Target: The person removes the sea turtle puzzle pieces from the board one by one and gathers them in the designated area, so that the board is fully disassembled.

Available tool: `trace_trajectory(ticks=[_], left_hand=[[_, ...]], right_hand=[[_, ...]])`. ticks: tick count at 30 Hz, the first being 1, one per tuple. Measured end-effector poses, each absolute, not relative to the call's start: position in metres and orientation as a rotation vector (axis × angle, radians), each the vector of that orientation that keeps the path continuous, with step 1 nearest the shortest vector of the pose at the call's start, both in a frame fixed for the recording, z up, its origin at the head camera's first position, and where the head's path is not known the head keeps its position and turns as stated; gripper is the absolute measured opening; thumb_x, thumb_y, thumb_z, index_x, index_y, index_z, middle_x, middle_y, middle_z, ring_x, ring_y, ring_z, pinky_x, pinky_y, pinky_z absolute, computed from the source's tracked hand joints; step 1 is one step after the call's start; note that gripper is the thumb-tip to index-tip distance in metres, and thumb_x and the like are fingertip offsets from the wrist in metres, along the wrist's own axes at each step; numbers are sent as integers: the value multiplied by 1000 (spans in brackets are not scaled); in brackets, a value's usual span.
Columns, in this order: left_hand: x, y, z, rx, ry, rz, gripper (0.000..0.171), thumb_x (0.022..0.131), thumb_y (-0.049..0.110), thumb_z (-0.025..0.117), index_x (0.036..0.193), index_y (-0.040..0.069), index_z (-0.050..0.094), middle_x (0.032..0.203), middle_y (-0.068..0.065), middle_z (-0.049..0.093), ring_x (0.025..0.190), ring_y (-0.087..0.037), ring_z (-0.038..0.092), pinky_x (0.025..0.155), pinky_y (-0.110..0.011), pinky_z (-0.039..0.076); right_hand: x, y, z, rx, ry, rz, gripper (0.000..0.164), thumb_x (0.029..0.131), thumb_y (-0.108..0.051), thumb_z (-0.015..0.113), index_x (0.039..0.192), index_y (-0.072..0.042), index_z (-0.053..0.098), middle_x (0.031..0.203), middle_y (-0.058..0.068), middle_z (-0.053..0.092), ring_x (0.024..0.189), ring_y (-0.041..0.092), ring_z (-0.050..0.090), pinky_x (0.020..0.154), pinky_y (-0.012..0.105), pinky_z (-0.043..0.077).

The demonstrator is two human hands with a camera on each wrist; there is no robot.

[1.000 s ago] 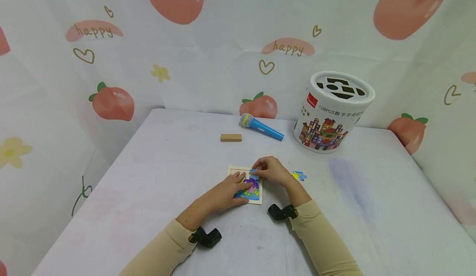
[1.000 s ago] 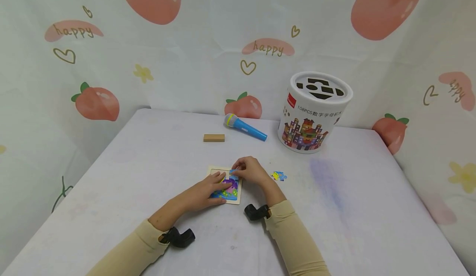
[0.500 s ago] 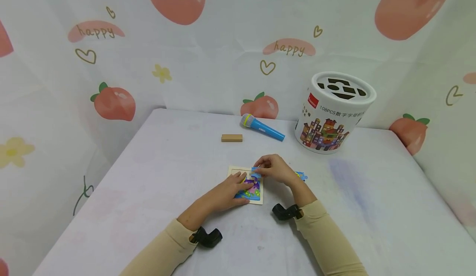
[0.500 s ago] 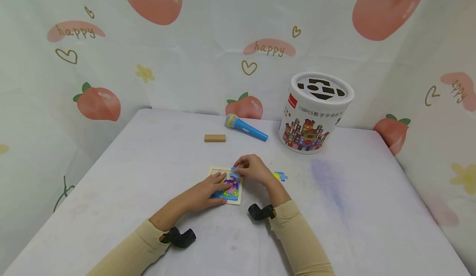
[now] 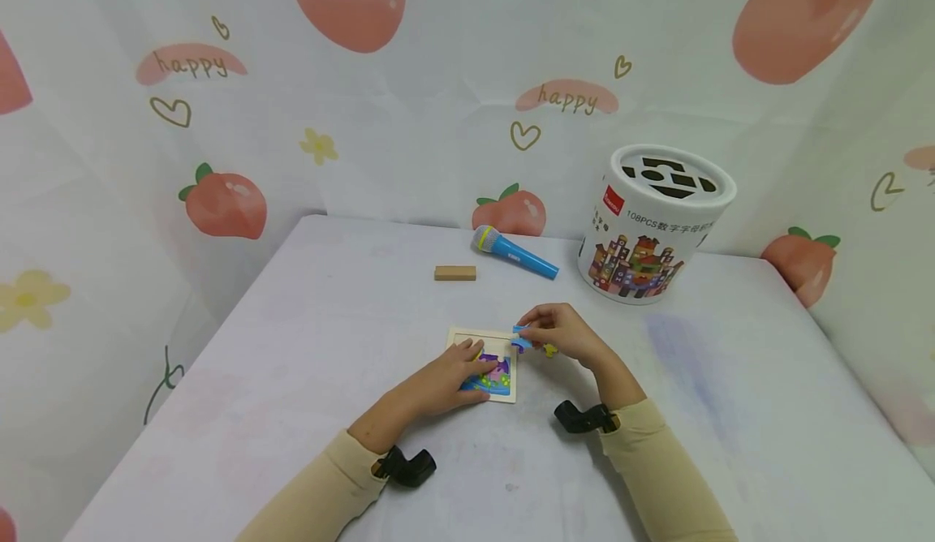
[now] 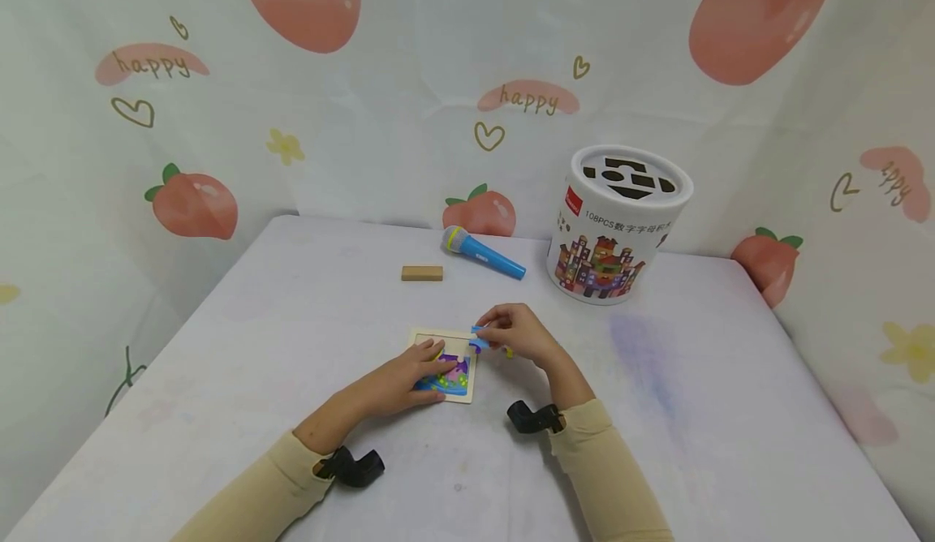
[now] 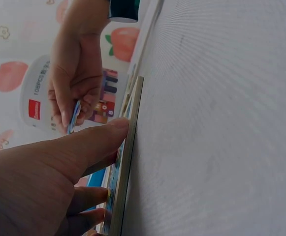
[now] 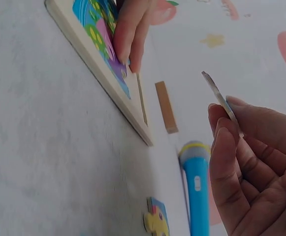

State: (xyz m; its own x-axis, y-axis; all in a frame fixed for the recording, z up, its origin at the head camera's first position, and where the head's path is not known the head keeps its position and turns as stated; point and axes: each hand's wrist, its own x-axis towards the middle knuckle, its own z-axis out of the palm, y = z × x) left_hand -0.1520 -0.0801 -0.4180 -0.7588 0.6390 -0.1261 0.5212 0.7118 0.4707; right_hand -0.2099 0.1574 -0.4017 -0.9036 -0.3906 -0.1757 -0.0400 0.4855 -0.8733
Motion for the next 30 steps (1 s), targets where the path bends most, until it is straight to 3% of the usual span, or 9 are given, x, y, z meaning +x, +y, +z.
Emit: trace_trajectory(ticks=[11, 18, 30], left_hand=[[-152, -79, -419, 896, 2641, 602, 52, 90, 38, 59, 137, 18, 49, 152, -14, 29, 142, -33, 22, 112, -48, 27], [-152, -79, -420, 901, 2651, 594, 52, 90, 38, 59, 137, 18, 49, 152, -14, 29, 142, -34, 23, 112, -48, 27], [-151, -80, -420, 904, 2652, 606, 51, 90, 37, 60, 137, 17, 50, 151, -15, 30, 141, -34, 23, 112, -49, 27]], right_hand=[[-205, 182, -403, -308, 2409, -1394, 25, 90, -17, 62, 106, 2, 63, 73, 0, 63, 68, 14, 58, 68, 27, 53], [-198, 198, -402, -282, 2442, -1390, 29, 90, -21, 63, 108, 2, 63, 73, -1, 62, 67, 15, 57, 55, 25, 46], [-195, 227, -401, -266, 2480, -1437, 33, 91, -20, 60, 112, 6, 60, 79, 0, 65, 70, 9, 60, 68, 28, 53]])
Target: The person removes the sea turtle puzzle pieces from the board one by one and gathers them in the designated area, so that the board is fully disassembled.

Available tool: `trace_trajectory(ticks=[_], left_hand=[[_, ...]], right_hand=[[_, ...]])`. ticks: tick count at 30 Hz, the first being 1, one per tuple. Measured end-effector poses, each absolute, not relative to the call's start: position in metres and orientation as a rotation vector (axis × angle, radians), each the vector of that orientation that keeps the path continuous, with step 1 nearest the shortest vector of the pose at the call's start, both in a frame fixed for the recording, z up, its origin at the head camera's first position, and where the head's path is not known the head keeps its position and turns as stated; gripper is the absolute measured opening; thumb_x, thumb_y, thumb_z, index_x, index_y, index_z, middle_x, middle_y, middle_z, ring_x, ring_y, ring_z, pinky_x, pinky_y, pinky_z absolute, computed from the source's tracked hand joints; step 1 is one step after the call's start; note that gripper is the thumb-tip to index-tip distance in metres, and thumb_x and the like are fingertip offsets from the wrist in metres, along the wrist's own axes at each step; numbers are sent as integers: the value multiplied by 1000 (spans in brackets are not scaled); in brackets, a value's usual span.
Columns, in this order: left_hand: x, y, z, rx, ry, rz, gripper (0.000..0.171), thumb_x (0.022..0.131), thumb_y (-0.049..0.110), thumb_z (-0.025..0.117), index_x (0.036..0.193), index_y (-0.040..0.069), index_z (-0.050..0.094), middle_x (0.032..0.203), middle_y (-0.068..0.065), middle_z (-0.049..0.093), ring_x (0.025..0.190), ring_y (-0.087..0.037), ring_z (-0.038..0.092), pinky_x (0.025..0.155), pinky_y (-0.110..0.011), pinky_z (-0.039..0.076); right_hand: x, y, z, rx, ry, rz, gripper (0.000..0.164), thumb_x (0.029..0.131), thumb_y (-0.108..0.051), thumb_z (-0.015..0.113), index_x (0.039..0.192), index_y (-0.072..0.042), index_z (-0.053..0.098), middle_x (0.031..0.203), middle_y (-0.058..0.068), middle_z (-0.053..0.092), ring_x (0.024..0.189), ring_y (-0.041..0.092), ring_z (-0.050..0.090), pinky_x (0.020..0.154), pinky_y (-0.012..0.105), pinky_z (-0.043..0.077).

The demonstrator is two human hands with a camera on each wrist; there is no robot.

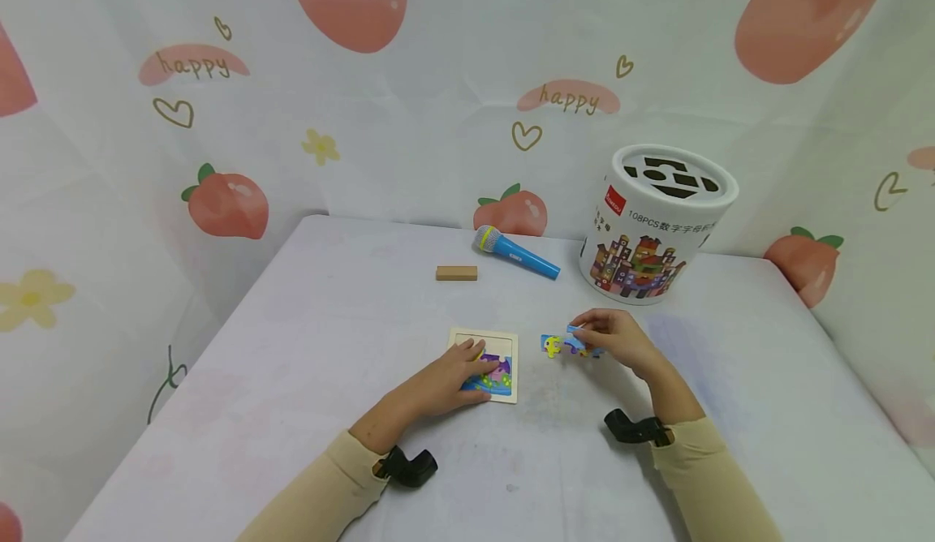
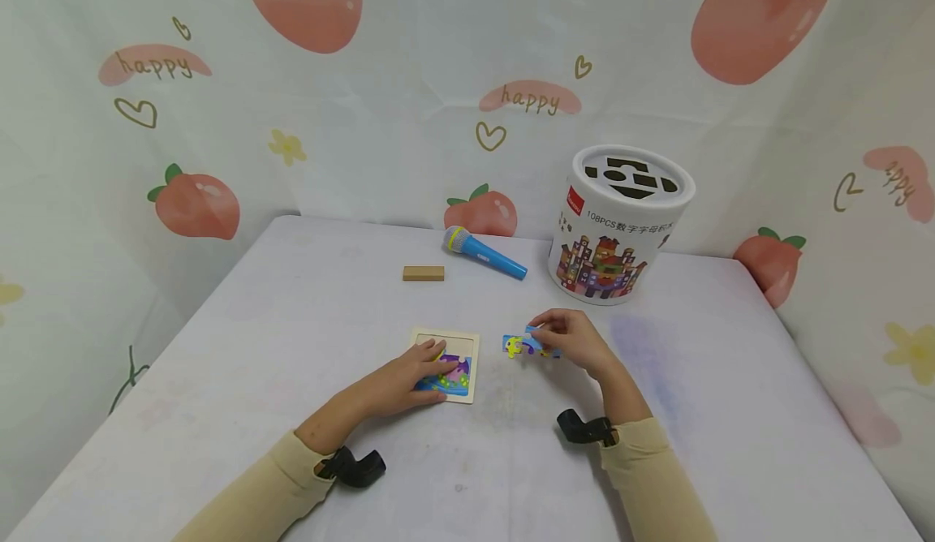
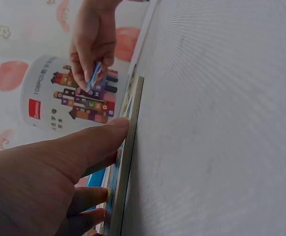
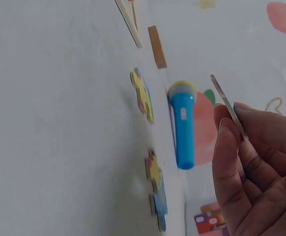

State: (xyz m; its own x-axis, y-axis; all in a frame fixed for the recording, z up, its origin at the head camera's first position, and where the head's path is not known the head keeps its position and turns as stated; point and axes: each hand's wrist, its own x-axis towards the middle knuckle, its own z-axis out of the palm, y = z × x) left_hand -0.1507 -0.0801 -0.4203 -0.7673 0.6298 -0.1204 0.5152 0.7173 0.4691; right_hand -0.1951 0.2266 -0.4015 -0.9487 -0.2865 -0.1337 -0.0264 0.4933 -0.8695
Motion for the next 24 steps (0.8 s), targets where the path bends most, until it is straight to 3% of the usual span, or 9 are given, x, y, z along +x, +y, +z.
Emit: trace_trajectory(ticks=[11, 19, 24], left_hand=[[-152, -80, -422, 904, 2658, 594, 52, 90, 37, 59, 137, 17, 49, 152, -14, 29, 142, -33, 22, 112, -48, 27], [-152, -80, -424, 881, 2661, 584, 53, 89, 39, 60, 137, 18, 48, 152, -13, 29, 142, -32, 22, 112, -47, 28], [-152, -80, -423, 888, 2662, 585, 53, 89, 38, 60, 137, 18, 49, 152, -13, 30, 142, -32, 22, 112, -47, 28]], right_hand=[[-191, 247, -405, -244, 2523, -1528, 31, 91, -15, 60, 110, 10, 60, 80, -7, 65, 70, 3, 59, 68, 24, 54], [-189, 259, -404, -206, 2564, -1513, 32, 92, -15, 59, 112, 10, 60, 95, 5, 67, 74, 1, 59, 69, 23, 54], [-187, 267, -402, -174, 2586, -1498, 33, 92, -14, 58, 113, 11, 59, 81, -9, 64, 67, 4, 55, 64, 24, 51]])
